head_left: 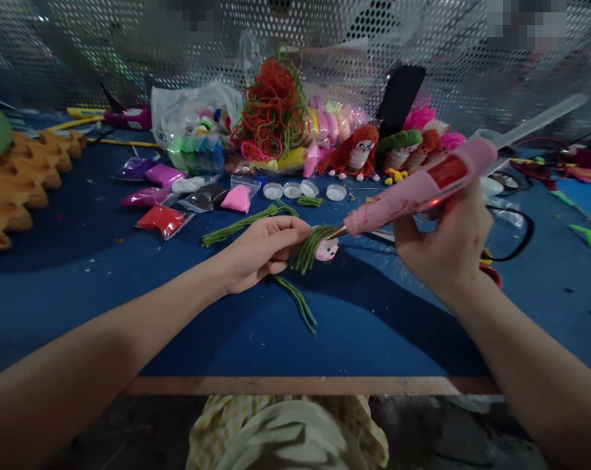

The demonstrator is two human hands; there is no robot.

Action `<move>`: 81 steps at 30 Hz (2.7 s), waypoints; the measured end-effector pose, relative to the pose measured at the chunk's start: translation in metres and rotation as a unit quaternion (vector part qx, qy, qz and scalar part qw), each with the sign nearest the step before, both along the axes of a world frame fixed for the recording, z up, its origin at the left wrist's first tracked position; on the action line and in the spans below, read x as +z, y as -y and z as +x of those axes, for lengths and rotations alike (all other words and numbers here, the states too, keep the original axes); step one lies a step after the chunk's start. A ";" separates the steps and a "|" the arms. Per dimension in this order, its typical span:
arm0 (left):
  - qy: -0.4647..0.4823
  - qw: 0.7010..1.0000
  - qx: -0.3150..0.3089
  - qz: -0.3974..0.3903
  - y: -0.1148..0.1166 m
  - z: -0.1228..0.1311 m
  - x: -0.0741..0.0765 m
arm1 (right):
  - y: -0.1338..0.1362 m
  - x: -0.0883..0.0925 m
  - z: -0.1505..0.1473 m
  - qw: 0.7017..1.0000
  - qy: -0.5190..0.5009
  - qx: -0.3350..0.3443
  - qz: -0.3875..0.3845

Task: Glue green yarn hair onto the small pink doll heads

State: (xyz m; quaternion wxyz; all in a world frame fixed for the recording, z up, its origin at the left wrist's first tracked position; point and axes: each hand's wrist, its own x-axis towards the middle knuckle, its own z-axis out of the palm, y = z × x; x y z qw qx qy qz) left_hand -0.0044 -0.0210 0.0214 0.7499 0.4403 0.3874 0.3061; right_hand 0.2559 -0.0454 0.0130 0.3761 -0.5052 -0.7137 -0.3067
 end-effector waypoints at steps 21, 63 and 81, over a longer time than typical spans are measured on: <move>-0.009 1.000 -0.002 -0.001 0.000 0.000 0.001 | 0.000 0.002 -0.001 0.999 0.017 0.021 0.027; 0.037 0.999 -0.030 -0.007 -0.002 -0.006 -0.003 | -0.005 0.003 0.009 0.998 -0.025 -0.050 0.007; 0.030 0.998 0.056 0.001 -0.004 -0.003 0.003 | -0.021 0.003 0.036 0.999 -0.006 -0.031 0.012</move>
